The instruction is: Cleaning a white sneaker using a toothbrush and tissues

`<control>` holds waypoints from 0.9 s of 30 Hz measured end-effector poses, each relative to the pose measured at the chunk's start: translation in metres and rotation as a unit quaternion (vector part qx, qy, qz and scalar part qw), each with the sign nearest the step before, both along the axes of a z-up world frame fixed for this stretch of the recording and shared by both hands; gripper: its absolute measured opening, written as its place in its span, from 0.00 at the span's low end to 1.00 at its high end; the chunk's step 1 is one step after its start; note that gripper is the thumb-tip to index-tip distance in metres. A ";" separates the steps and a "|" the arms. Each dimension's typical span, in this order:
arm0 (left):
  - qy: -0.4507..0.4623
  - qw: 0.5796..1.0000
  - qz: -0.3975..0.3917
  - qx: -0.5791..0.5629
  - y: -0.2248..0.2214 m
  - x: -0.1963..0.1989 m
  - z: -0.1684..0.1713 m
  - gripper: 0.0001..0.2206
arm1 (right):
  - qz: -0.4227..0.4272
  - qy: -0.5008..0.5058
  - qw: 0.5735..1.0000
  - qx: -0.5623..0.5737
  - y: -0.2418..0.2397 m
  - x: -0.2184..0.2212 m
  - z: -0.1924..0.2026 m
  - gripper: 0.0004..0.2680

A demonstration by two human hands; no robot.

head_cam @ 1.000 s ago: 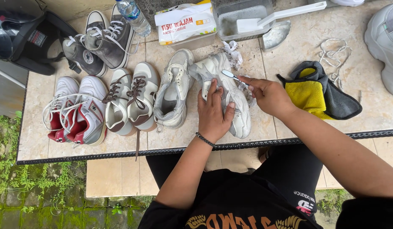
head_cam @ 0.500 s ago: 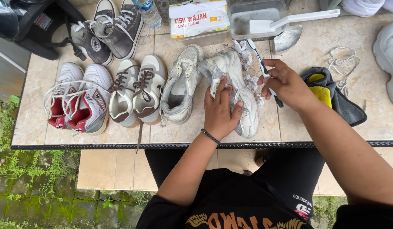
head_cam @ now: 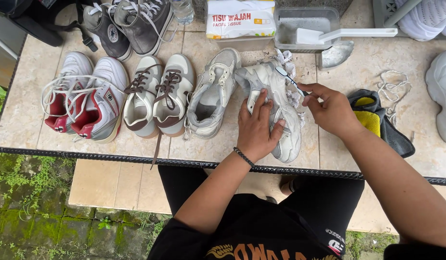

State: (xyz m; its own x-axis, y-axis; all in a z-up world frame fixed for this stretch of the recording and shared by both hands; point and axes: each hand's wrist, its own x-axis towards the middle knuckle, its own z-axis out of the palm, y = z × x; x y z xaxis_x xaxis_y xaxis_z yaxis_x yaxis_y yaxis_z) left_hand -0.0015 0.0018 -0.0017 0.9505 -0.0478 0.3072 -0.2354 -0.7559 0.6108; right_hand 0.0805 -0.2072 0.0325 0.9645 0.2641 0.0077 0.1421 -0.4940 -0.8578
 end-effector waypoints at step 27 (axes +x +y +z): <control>0.033 0.999 0.001 0.030 -0.001 0.000 -0.002 0.26 | 0.080 0.006 0.969 -0.232 0.040 0.090 0.006 0.12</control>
